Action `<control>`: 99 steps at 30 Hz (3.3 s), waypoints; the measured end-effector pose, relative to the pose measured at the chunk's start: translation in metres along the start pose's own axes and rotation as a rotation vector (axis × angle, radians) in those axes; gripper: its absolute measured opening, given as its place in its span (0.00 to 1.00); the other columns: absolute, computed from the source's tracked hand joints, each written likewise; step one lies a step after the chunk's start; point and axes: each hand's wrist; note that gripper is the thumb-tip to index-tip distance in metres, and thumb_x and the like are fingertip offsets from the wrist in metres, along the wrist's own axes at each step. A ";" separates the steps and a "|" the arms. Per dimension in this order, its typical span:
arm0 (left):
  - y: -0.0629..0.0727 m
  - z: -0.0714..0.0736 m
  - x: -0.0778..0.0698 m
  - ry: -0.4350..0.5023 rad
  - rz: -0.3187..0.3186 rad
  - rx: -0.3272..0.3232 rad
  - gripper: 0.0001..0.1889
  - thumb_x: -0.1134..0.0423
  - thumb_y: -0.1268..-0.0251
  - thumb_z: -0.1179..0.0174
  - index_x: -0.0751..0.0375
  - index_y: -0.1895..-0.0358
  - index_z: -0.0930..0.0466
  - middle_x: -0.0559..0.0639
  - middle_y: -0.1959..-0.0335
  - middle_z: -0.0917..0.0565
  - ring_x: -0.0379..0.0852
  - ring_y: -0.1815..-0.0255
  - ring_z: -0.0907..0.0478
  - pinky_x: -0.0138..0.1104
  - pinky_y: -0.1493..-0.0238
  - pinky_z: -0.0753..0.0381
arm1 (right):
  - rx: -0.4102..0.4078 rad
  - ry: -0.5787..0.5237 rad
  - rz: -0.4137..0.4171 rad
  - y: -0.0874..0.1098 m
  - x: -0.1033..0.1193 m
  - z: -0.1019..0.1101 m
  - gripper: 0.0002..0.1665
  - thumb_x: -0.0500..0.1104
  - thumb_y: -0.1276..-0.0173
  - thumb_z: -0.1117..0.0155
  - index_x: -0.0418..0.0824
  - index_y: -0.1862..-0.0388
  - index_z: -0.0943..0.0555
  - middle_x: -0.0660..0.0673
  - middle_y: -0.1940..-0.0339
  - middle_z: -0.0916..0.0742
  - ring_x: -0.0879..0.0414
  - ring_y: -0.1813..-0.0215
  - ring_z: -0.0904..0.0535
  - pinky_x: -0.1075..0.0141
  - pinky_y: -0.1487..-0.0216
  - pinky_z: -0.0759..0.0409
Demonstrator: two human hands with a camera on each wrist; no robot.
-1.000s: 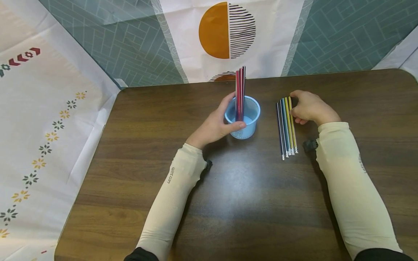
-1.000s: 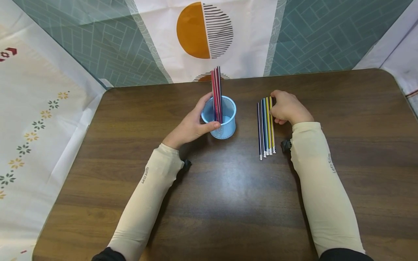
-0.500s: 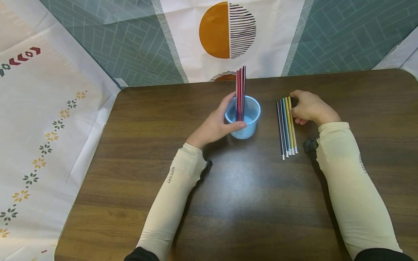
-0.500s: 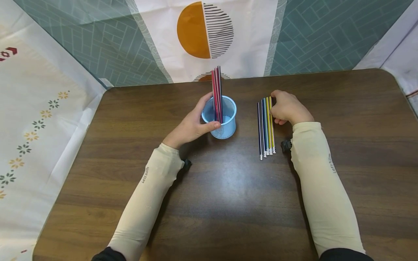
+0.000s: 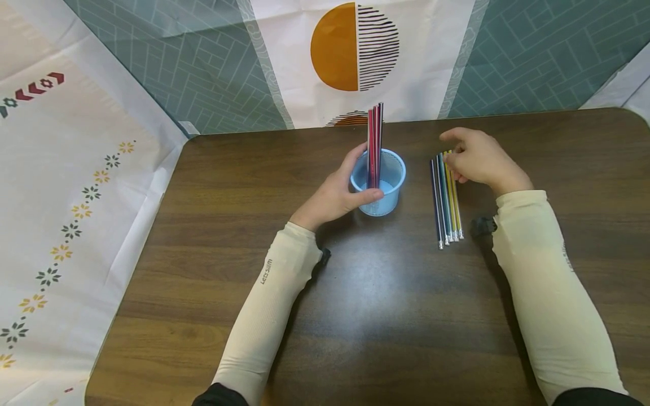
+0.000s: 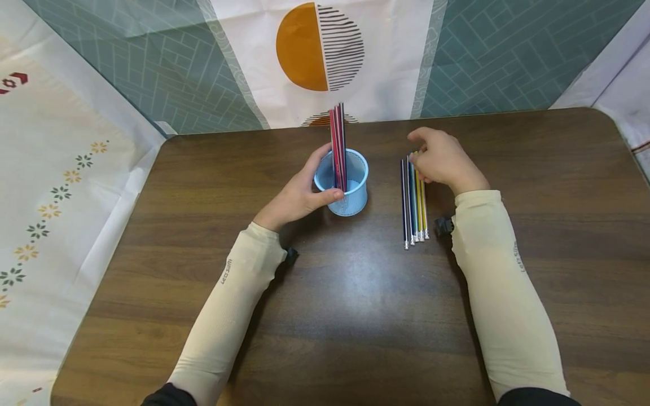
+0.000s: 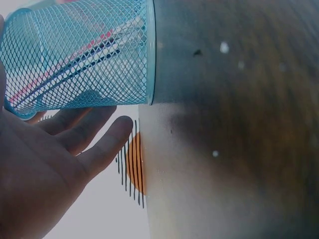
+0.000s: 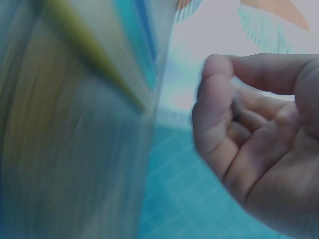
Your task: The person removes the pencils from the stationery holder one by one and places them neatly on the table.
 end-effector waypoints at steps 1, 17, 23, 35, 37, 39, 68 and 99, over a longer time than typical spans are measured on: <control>0.000 0.000 0.000 0.002 0.001 0.001 0.50 0.43 0.39 0.30 0.34 0.20 0.55 0.47 0.27 0.36 0.49 0.33 0.34 0.49 0.39 0.26 | -0.022 -0.029 0.027 0.001 0.006 -0.003 0.28 0.37 0.24 0.45 0.31 0.28 0.33 0.35 0.66 0.18 0.51 0.74 0.21 0.65 0.72 0.20; 0.000 0.000 0.001 0.023 -0.032 0.015 0.49 0.45 0.37 0.31 0.29 0.20 0.56 0.47 0.28 0.35 0.47 0.35 0.32 0.47 0.39 0.26 | -0.143 -0.237 0.185 -0.002 0.063 -0.066 0.31 0.53 0.27 0.35 0.40 0.31 0.26 0.40 0.38 0.20 0.43 0.37 0.25 0.47 0.35 0.28; -0.001 0.000 0.002 0.039 -0.038 0.025 0.49 0.47 0.36 0.31 0.30 0.20 0.56 0.47 0.27 0.35 0.48 0.33 0.33 0.46 0.37 0.27 | -0.122 -0.217 0.143 -0.009 0.071 -0.071 0.35 0.56 0.30 0.32 0.42 0.31 0.27 0.41 0.36 0.20 0.44 0.36 0.27 0.44 0.36 0.28; -0.001 0.001 0.001 0.036 -0.067 0.033 0.50 0.50 0.36 0.30 0.33 0.19 0.56 0.43 0.27 0.35 0.45 0.32 0.34 0.43 0.33 0.32 | -0.167 -0.125 0.114 -0.012 0.086 -0.076 0.28 0.55 0.30 0.31 0.41 0.39 0.26 0.42 0.46 0.17 0.46 0.46 0.24 0.50 0.48 0.22; 0.000 0.001 0.001 0.028 -0.059 0.031 0.50 0.50 0.36 0.30 0.34 0.19 0.56 0.44 0.26 0.35 0.45 0.31 0.34 0.43 0.32 0.32 | -0.167 -0.108 0.109 -0.012 0.087 -0.075 0.26 0.54 0.29 0.33 0.41 0.41 0.26 0.42 0.47 0.17 0.46 0.48 0.24 0.51 0.50 0.21; 0.000 0.001 0.001 0.019 -0.049 0.029 0.50 0.49 0.36 0.30 0.34 0.19 0.57 0.45 0.26 0.35 0.46 0.31 0.34 0.44 0.33 0.32 | -0.170 -0.091 0.103 -0.012 0.088 -0.074 0.24 0.53 0.28 0.35 0.41 0.42 0.25 0.41 0.48 0.17 0.45 0.50 0.25 0.51 0.52 0.21; -0.001 -0.001 -0.002 -0.025 -0.019 0.028 0.52 0.46 0.37 0.31 0.41 0.18 0.59 0.52 0.29 0.34 0.49 0.34 0.31 0.46 0.38 0.26 | -0.032 -0.010 0.115 -0.001 0.070 -0.031 0.27 0.53 0.26 0.37 0.34 0.39 0.22 0.34 0.45 0.17 0.41 0.47 0.24 0.45 0.48 0.25; -0.001 0.001 0.000 -0.012 -0.001 0.019 0.52 0.45 0.37 0.31 0.43 0.18 0.58 0.52 0.28 0.34 0.50 0.34 0.31 0.46 0.39 0.25 | -0.055 -0.135 0.140 0.006 0.068 -0.017 0.14 0.44 0.28 0.40 0.34 0.53 0.19 0.39 0.57 0.16 0.46 0.60 0.22 0.63 0.62 0.23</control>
Point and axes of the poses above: each hand's wrist, its own y-axis away from the middle knuckle, its own z-axis out of the back of the hand, x = y × z
